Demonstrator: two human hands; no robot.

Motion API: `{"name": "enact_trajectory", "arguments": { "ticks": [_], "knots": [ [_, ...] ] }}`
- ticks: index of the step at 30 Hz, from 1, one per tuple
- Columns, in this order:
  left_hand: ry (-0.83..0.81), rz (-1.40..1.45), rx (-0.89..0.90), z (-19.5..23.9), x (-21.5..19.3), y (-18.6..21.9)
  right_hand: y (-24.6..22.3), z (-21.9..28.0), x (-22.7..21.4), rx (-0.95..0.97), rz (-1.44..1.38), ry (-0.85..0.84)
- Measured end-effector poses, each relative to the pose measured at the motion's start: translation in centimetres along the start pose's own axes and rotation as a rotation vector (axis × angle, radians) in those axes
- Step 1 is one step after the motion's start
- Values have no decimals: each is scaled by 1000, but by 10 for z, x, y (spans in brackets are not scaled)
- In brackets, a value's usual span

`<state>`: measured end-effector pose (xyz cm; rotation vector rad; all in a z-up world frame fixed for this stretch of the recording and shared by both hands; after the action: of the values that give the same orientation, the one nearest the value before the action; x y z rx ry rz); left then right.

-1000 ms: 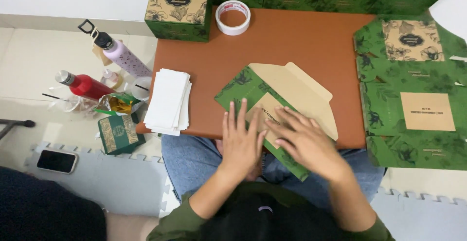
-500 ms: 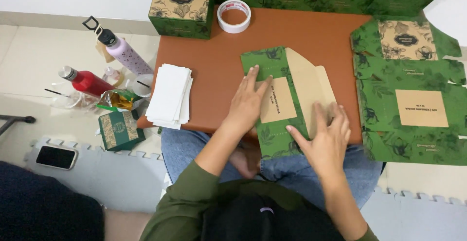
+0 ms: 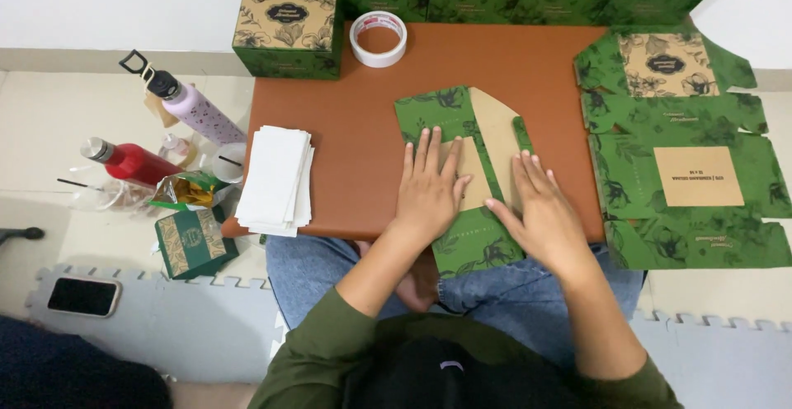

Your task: Assembling green decorative cardboard boxes by folding pre-scored sheets and tucking in the flaps.

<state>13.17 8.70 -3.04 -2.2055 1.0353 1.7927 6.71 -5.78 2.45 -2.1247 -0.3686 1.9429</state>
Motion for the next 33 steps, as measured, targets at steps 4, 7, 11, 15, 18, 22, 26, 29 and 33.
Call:
{"name": "enact_trajectory", "arguments": {
  "ticks": [4,7,11,15,18,22,26,29,33],
  "knots": [
    [-28,-29,-5,3,-9,2,14,-47,14,-46,25,-102],
    [-31,-68,-11,4,-9,2,21,-64,20,-45,20,-102],
    [-70,-81,-28,4,-10,2,13,-42,12,-32,-13,-31],
    [-84,-74,-20,4,-13,3,9,11,2,12,3,-2],
    [-75,-71,-13,1,-16,8,23,39,3,9,100,200],
    [-99,-47,133,-10,-24,31,50,48,-3,97,13,468],
    [-49,1,448,-17,-27,60,55,35,-5,210,-147,467],
    [116,-90,495,-24,-23,64,63,36,0,238,-138,520],
    [348,-101,505,-11,-80,73,73,35,7,225,-73,559]
  ]
}}
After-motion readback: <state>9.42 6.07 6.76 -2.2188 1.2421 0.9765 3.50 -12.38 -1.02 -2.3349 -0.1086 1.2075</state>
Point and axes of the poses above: each hand's wrist, its own z-axis away from the middle knuckle, its own x-axis out of the palm, y = z × x, the point moved 7 cm from there along -z, towards the middle knuckle, and after that the axes turned 3 degrees about x, right-handed, at the moved point
